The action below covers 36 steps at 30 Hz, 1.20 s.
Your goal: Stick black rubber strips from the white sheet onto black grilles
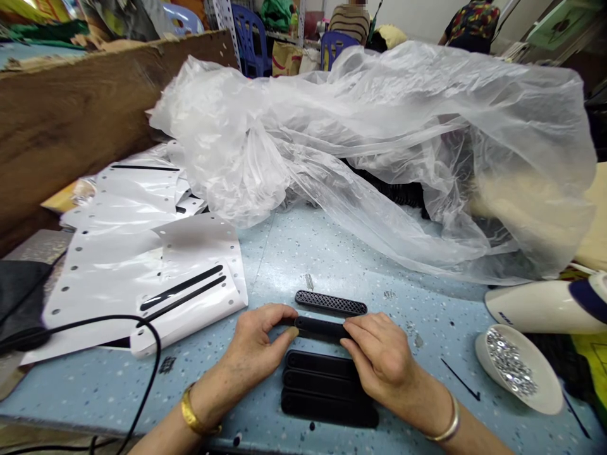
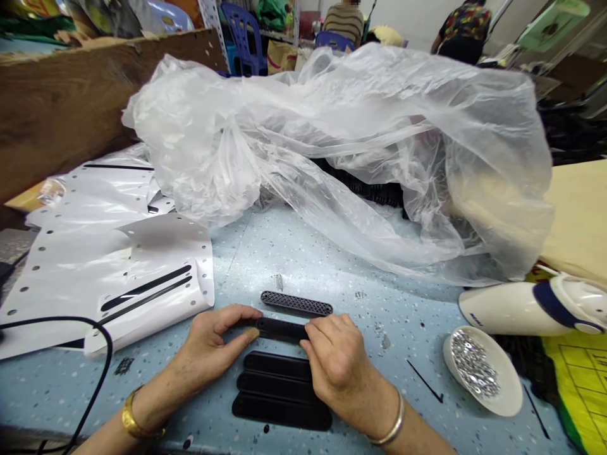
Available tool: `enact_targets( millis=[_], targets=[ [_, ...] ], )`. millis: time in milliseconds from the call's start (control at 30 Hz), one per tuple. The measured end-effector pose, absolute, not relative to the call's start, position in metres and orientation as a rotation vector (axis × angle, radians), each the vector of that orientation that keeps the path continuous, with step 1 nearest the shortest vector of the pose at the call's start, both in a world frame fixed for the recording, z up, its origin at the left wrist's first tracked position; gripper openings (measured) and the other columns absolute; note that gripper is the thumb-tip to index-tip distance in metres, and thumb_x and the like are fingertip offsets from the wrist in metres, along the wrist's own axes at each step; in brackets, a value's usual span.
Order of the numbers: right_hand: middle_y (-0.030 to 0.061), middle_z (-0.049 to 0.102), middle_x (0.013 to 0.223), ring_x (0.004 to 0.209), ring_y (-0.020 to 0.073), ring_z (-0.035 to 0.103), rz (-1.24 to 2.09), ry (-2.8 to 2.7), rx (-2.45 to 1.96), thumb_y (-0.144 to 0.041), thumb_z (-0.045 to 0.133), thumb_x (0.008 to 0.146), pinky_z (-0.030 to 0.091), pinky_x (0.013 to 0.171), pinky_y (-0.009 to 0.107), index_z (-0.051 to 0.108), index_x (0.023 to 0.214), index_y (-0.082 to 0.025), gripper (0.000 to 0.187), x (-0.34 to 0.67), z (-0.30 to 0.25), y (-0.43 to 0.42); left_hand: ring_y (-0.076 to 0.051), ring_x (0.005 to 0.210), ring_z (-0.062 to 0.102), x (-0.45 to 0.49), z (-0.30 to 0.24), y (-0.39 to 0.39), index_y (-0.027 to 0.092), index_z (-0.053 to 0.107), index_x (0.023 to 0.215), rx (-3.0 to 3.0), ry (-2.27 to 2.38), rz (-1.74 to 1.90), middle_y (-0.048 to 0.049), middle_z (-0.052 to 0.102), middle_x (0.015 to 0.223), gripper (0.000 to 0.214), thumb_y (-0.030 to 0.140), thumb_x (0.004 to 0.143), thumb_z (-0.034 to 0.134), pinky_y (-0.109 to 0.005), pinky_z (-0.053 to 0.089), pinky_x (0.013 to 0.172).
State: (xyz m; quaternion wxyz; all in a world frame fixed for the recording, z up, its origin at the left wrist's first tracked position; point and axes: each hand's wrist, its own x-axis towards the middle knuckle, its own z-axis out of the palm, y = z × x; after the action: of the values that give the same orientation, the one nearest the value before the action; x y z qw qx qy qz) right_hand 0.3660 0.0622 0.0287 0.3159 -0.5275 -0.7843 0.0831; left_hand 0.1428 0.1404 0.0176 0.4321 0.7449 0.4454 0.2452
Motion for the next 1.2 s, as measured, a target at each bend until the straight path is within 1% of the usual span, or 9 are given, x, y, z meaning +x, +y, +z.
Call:
enact_targets(
  millis=[200,367,600,867,1033,1200],
  targets=[
    [0.0139,0.069,0.088,0.079,0.0248,0.061,0.221,-2.087,-1.392,-0.003,0.050,0.089,0.046,0.065,0.039,0.067,0.095,-0.010,0.019,0.3648,0.0296,0.0625,-0.019,0.075,0.070,0.1418,0.0158,0.1399,0.021,0.071,0.090,1.890,1.105,0.639,-0.0024,0.076,0.083,0.017,0.019,0.079,0.058,-0.036,0.056,0.071],
    [0.0134,0.068,0.086,0.078,0.0242,0.060,0.232,-2.087,-1.400,-0.004,0.051,0.089,0.044,0.065,0.039,0.067,0.095,-0.009,0.017,0.3642,0.0280,0.0612,-0.020,0.079,0.072,0.1408,0.0161,0.1379,0.020,0.070,0.094,1.905,1.132,0.711,-0.0040,0.076,0.088,0.018,0.021,0.078,0.061,-0.037,0.057,0.074],
    [0.0128,0.067,0.084,0.077,0.0236,0.059,0.224,-2.064,-1.403,-0.003,0.051,0.089,0.043,0.064,0.039,0.067,0.096,-0.009,0.018,0.3616,0.0247,0.0614,-0.018,0.072,0.070,0.1413,0.0159,0.1386,0.020,0.069,0.090,1.936,1.090,0.674,-0.0021,0.074,0.081,0.013,0.021,0.082,0.059,-0.034,0.055,0.068],
    [0.0133,0.067,0.085,0.077,0.0235,0.058,0.201,-2.064,-1.405,0.000,0.050,0.087,0.043,0.064,0.039,0.066,0.097,-0.008,0.020,0.3590,0.0249,0.0602,-0.018,0.073,0.069,0.1422,0.0175,0.1422,0.021,0.069,0.089,1.938,1.072,0.664,-0.0013,0.074,0.081,0.012,0.021,0.081,0.060,-0.032,0.055,0.069],
    [0.0132,0.067,0.085,0.077,0.0236,0.058,0.197,-2.065,-1.418,-0.002,0.049,0.087,0.043,0.065,0.038,0.067,0.096,-0.008,0.020,0.3597,0.0244,0.0606,-0.018,0.071,0.069,0.1423,0.0158,0.1428,0.021,0.068,0.087,1.923,1.095,0.647,-0.0014,0.074,0.079,0.010,0.024,0.083,0.059,-0.033,0.055,0.068],
    [0.0110,0.066,0.081,0.075,0.0227,0.058,0.215,-2.038,-1.447,-0.004,0.048,0.088,0.043,0.065,0.038,0.068,0.095,-0.010,0.021,0.3601,0.0243,0.0608,-0.019,0.077,0.069,0.1432,0.0140,0.1407,0.021,0.067,0.091,1.953,1.096,0.684,-0.0033,0.074,0.084,0.013,0.026,0.081,0.062,-0.035,0.056,0.072]
  ],
)
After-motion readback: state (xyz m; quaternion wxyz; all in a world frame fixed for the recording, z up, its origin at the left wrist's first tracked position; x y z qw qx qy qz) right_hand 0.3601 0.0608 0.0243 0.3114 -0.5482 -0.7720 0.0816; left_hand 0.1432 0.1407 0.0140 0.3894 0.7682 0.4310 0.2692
